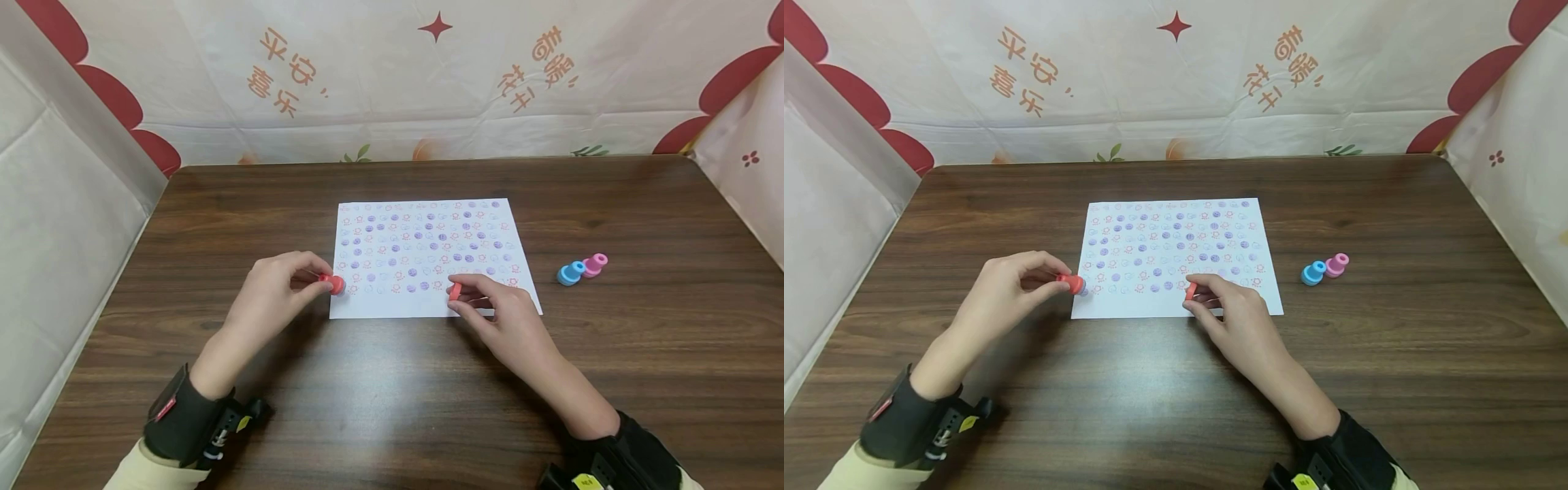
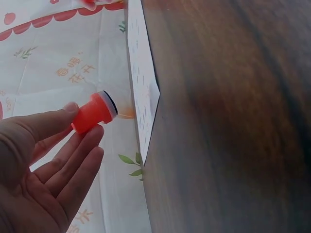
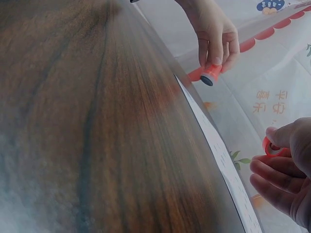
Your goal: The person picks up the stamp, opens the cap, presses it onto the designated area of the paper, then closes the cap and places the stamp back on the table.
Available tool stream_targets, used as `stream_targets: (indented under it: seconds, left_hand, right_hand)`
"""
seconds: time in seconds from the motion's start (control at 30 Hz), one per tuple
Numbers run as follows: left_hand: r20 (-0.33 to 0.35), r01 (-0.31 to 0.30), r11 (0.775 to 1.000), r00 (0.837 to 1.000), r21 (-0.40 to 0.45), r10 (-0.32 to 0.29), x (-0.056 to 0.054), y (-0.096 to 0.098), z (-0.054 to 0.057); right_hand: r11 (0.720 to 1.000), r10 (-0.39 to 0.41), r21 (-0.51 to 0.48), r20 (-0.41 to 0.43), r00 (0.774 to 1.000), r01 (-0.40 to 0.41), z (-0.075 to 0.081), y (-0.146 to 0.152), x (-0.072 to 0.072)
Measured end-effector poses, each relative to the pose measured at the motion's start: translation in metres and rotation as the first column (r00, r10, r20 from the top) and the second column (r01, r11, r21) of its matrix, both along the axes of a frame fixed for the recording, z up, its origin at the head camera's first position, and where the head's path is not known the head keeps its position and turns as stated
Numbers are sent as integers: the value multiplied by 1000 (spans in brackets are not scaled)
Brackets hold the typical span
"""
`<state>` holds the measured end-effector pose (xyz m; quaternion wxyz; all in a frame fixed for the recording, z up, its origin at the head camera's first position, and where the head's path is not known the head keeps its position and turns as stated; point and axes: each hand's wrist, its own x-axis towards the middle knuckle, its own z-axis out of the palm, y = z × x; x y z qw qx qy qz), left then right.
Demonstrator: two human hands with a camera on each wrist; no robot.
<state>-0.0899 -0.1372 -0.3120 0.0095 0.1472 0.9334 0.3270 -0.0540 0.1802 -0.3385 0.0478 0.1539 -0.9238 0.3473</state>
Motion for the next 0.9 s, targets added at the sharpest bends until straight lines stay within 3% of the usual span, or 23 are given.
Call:
stream_targets:
  seconds: [0.53, 0.9]
  left_hand:
    - [16, 35, 989, 999, -146, -33, 0, 6, -4]
    - [12, 43, 984, 999, -175, -41, 2, 11, -10]
  right_hand:
    - [1000, 6, 1, -7, 1000, -6, -2, 0, 0]
    - [1000, 12, 4, -22, 1000, -12, -2, 0, 0]
